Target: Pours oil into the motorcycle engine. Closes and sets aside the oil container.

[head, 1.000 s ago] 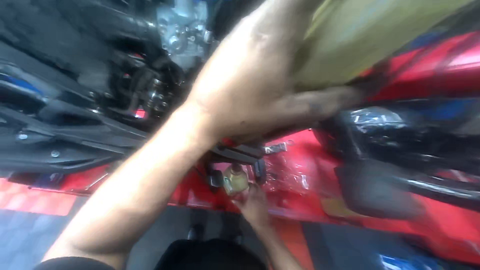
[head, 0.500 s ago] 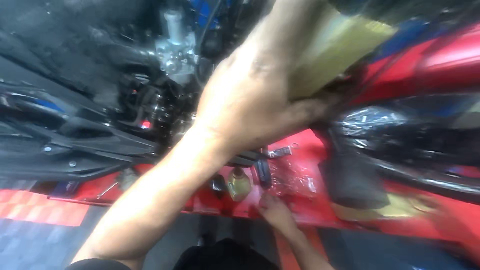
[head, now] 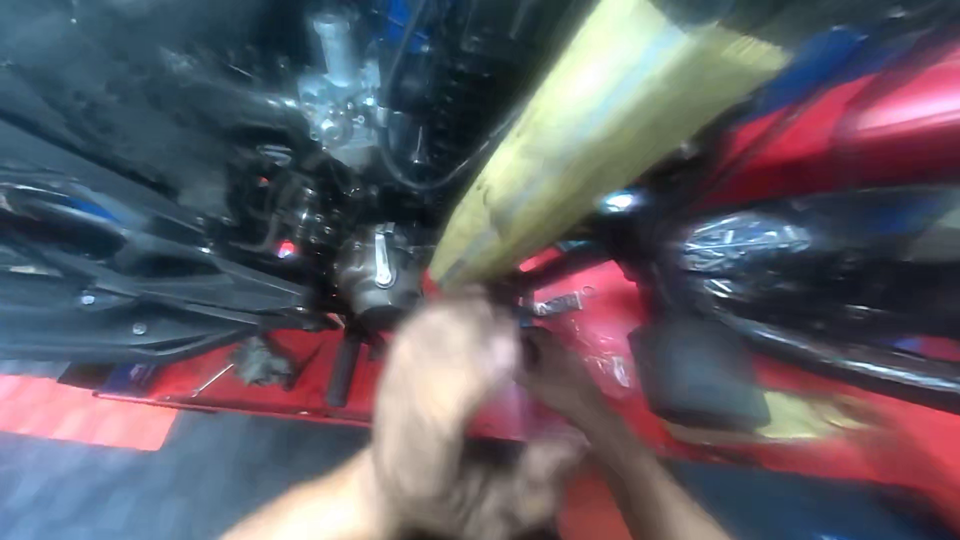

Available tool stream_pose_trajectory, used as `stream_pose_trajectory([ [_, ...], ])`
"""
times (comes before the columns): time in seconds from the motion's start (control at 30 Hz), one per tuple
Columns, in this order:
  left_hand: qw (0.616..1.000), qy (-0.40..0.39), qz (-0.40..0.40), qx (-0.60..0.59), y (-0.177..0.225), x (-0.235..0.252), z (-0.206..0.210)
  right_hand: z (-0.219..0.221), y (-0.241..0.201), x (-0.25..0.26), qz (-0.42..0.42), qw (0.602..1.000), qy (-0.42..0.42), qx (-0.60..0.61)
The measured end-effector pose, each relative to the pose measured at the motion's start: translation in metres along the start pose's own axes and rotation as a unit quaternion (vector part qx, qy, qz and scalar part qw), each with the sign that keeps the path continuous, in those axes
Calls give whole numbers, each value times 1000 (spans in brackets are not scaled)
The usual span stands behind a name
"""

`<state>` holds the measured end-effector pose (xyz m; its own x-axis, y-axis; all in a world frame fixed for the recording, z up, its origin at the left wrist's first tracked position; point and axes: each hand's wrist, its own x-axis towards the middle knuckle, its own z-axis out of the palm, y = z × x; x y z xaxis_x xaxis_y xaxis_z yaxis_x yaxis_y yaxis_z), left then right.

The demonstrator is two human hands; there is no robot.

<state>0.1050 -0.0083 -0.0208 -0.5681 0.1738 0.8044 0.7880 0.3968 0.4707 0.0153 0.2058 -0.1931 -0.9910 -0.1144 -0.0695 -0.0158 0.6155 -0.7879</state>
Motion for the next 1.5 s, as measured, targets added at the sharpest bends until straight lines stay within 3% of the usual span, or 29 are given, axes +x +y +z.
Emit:
stream_pose_trajectory([
  [0.07, 991, -57, -94, -73, -51, -110, 38, -8, -1, 16, -41, 997, -25, -62],
  [0.13, 949, -128, -289, -13, -93, -186, 69, -13, -6, 27, -65, 989, -60, -122],
  [0.2, 881, -176, -437, 38, -131, -219, 93, -13, -17, 33, -73, 977, -91, -176],
  [0.3, 843, -218, -491, 37, -171, -203, 117, -10, -38, 40, -52, 964, -142, -221],
  [0.37, 846, -234, -479, 1, -192, -192, 132, -5, -49, 40, -50, 951, -172, -251],
  [0.47, 875, -233, -424, -17, -200, -189, 152, -8, -48, 36, -98, 898, -220, -368],
  [0.57, 877, -311, -366, 26, -185, -179, 157, -30, -18, 23, -274, 845, -191, -417],
  [0.63, 890, -327, -311, 60, -172, -176, 160, -50, -5, 15, -323, 822, -196, -426],
  [0.67, 899, -328, -282, 76, -166, -175, 162, -59, -2, 8, -295, 817, -217, -446],
  [0.73, 903, -349, -227, 105, -155, -175, 166, -72, -8, -4, -140, 825, -280, -471],
  [0.8, 907, -360, -176, 133, -146, -177, 168, -75, -1, -15, -12, 861, -299, -412],
  [0.93, 903, -380, -139, 142, -138, -183, 169, -67, 41, -38, 62, 927, -272, -252],
  [1.03, 886, -414, -158, 137, -131, -183, 170, -60, 45, -53, 161, 946, -248, -134],
  [1.07, 878, -431, -165, 131, -128, -180, 170, -61, 45, -57, 155, 949, -239, -136],
  [1.1, 865, -455, -177, 117, -125, -176, 168, -62, 44, -62, 111, 953, -223, -173],
  [1.17, 846, -490, -195, 86, -119, -166, 165, -70, 55, -72, -94, 942, -174, -270],
  [1.23, 829, -516, -212, 48, -115, -159, 162, -82, 65, -76, -323, 858, -163, -364],
  [1.27, 819, -529, -219, 27, -114, -156, 161, -87, 63, -76, -398, 810, -172, -394],
  [1.33, 799, -553, -236, -8, -108, -154, 160, -96, 61, -75, -471, 754, -192, -415],
  [1.37, 793, -561, -239, -12, -104, -155, 159, -98, 64, -75, -476, 750, -200, -413],
  [1.43, 799, -558, -225, 11, -94, -158, 160, -96, 73, -80, -403, 804, -205, -387],
  [1.47, 806, -552, -211, 27, -89, -161, 161, -92, 77, -85, -309, 860, -209, -347],
  [1.5, 818, -538, -197, 46, -86, -164, 163, -88, 77, -88, -163, 917, -225, -286],
])
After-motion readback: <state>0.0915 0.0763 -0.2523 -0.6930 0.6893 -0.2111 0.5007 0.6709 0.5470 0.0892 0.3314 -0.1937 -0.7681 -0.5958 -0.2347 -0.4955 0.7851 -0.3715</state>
